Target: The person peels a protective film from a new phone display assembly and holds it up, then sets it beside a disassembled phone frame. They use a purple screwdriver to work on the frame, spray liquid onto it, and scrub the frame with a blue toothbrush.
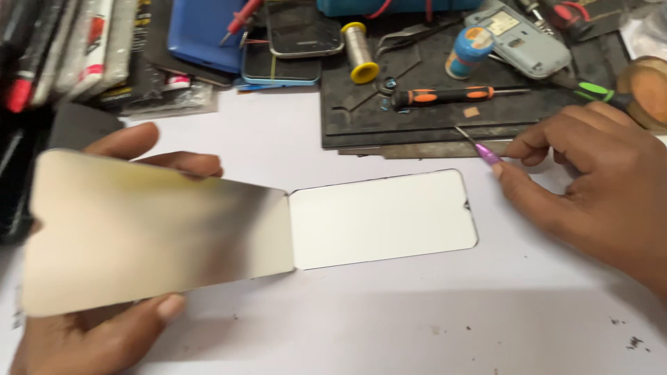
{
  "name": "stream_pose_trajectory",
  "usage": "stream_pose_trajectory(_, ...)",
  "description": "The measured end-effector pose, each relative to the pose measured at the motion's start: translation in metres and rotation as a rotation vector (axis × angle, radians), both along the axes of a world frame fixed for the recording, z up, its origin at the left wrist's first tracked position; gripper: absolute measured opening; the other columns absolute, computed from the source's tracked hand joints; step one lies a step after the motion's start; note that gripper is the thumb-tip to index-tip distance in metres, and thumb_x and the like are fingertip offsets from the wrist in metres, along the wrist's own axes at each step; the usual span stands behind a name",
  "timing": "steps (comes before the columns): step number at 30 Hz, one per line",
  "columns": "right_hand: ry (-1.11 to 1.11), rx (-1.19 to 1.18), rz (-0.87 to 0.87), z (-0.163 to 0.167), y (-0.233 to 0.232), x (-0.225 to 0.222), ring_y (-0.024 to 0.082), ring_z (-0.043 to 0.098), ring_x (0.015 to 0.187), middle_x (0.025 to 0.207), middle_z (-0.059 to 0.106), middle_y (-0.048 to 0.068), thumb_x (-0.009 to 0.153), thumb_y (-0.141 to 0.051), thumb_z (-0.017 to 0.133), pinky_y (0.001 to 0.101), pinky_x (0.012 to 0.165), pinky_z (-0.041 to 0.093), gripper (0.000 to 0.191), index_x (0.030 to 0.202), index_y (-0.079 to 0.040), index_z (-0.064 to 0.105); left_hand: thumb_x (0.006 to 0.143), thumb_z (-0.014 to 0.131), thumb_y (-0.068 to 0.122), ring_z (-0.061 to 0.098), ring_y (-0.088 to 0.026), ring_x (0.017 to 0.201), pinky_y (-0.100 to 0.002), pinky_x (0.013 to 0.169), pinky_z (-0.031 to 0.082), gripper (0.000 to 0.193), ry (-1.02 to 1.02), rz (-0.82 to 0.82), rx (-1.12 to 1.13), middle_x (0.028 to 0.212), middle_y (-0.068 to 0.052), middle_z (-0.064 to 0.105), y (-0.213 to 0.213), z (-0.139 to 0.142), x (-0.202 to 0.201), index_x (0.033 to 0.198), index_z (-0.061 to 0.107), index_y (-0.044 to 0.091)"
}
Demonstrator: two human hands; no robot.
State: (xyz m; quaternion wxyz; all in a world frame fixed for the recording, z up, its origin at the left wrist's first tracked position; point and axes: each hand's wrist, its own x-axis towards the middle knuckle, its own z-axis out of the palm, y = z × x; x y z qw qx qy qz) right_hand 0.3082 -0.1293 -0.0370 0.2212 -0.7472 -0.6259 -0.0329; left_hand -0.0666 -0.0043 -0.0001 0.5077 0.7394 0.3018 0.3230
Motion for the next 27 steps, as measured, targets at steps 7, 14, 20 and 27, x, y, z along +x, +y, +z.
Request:
stream_pose_trajectory(7, -0.011, -0.029, 0.088, 0.001, 0.001, 0.010, 0.021, 0.059, 0.074, 0.076, 0.067, 0.005, 0.076, -0.019, 0.081, 0.0378, 0.063, 0.046, 0.021, 0.089, -0.003, 0.076, 0.073, 0.064, 0.006, 0.055, -0.035, 0.141, -0.050, 0.107, 0.042, 0.099, 0.120, -0.039, 0.045, 0.147, -0.024, 0.055, 0.010, -0.005, -0.012, 0.160, 0.017, 0.000)
stream_pose_trajectory(14, 0.304, 0.099, 0.006, -0.001, -0.007, 0.012, 0.009, 0.064, 0.071, 0.083, 0.069, 0.002, 0.093, -0.016, 0.073, 0.0255, 0.061, 0.050, 0.020, 0.105, -0.001, 0.066, 0.074, 0.067, 0.007, 0.056, -0.035, 0.141, -0.050, 0.108, 0.042, 0.102, 0.136, -0.060, 0.067, 0.148, -0.024, 0.056, 0.018, -0.013, -0.019, 0.162, 0.017, 0.002)
stream_pose_trajectory(20, 0.382, 0.152, 0.064, 0.004, -0.008, 0.010, 0.009, 0.058, 0.074, 0.090, 0.068, 0.003, 0.096, -0.013, 0.070, 0.0250, 0.063, 0.048, 0.032, 0.124, -0.003, 0.060, 0.071, 0.066, 0.006, 0.052, -0.035, 0.140, -0.051, 0.109, 0.043, 0.102, 0.094, -0.047, 0.028, 0.150, -0.026, 0.054, 0.014, -0.010, -0.012, 0.162, 0.019, 0.003)
stream_pose_trajectory(27, 0.078, 0.021, 0.231, 0.003, 0.002, 0.008, 0.023, 0.061, 0.085, 0.092, 0.070, 0.005, 0.084, -0.017, 0.074, 0.0365, 0.071, 0.051, 0.026, 0.108, -0.009, 0.074, 0.066, 0.065, 0.010, 0.056, -0.033, 0.140, -0.048, 0.114, 0.045, 0.098, 0.010, -0.039, 0.109, 0.144, -0.024, 0.058, -0.001, 0.000, 0.011, 0.156, 0.027, -0.001)
